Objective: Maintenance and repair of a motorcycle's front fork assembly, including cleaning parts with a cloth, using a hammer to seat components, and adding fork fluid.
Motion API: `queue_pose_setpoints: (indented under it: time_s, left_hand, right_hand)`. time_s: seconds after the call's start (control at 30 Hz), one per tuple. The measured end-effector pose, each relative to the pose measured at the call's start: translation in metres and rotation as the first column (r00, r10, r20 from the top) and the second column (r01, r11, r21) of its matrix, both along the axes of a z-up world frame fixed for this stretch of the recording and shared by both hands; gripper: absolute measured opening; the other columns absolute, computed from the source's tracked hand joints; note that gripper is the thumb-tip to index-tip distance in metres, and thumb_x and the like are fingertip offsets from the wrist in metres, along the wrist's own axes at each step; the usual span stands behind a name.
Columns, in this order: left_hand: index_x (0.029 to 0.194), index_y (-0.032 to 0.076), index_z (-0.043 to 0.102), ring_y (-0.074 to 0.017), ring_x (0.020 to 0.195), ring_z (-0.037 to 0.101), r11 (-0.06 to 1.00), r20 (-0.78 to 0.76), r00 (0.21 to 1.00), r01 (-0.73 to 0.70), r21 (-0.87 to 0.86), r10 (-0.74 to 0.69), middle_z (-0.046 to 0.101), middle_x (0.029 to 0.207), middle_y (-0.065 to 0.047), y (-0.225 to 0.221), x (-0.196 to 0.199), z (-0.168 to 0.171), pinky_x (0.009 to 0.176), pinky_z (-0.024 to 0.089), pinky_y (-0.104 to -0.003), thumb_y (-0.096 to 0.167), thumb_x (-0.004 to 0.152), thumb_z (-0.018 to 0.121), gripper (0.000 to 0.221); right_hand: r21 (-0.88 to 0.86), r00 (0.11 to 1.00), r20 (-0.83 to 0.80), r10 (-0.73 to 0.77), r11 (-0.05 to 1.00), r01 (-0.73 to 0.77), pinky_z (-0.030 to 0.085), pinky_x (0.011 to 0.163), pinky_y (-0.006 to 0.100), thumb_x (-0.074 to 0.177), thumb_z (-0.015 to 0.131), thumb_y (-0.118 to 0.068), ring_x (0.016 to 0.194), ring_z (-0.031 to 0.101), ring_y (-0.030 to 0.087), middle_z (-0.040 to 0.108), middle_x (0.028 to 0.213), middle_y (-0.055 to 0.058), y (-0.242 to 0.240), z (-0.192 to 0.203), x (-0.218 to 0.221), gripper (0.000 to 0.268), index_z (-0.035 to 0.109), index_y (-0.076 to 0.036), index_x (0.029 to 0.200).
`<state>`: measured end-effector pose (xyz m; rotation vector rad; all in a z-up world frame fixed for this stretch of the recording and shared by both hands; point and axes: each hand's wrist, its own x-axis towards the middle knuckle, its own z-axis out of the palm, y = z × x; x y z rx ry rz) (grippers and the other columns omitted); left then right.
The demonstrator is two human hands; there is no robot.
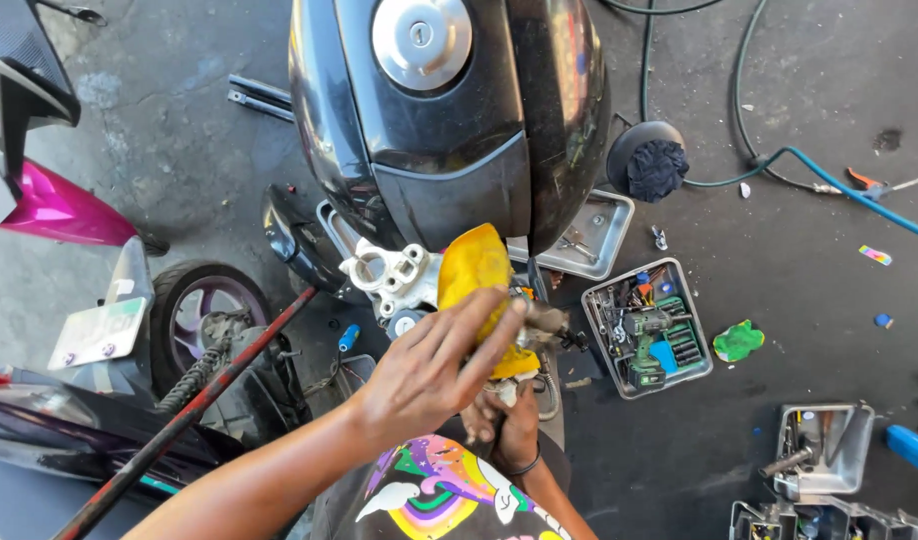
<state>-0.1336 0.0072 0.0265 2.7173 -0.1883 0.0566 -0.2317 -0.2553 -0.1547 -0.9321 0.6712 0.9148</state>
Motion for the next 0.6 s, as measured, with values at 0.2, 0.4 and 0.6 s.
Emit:
queue_pose_setpoints:
  time_s: [0.2,0.4,0.6]
  left_hand:
    - [0.163,-0.01,0.044,-0.0461,0.127,0.063,0.988,-0.148,0.978,-0.142,0.055,0.148,0.055,0.15,-0.028,-0.013,0.002,0.006,0.101,0.057,-0.053,-0.006,0.105,0.051,0.059]
    - [0.158,-0.007,0.053,-0.0326,0.097,0.056,0.932,-0.284,0.923,-0.162,0.324,0.259,0.059,0.11,-0.014,-0.015,0.028,0.011,0.081,0.05,-0.044,0.002,0.091,0.06,0.068]
    - [0.147,0.002,0.058,-0.0394,0.155,0.053,0.989,-0.214,0.968,-0.108,0.101,0.128,0.061,0.162,-0.018,-0.005,0.027,0.006,0.119,0.042,-0.055,0.001,0.095,0.056,0.052]
  right_hand:
    - [0.319,0.99,0.059,0.131,0.937,-0.143,0.042,0.038,0.038,0.105,0.064,-0.006,0.034,0.039,0.021,0.036,0.058,0.01,0.027,0.048,0.038,0.017,0.062,0.01,0.108]
    - [0.328,0.988,0.085,0.129,0.933,-0.15,0.036,0.039,0.036,0.102,0.066,-0.011,0.034,0.039,0.021,0.033,0.054,0.007,0.049,0.074,0.058,0.04,0.045,-0.005,0.069]
    - [0.424,0.991,0.125,0.056,0.899,-0.105,0.039,0.04,0.032,0.104,0.062,-0.006,0.038,0.041,0.018,0.034,0.06,0.005,0.062,0.086,0.067,0.013,0.051,0.001,0.107]
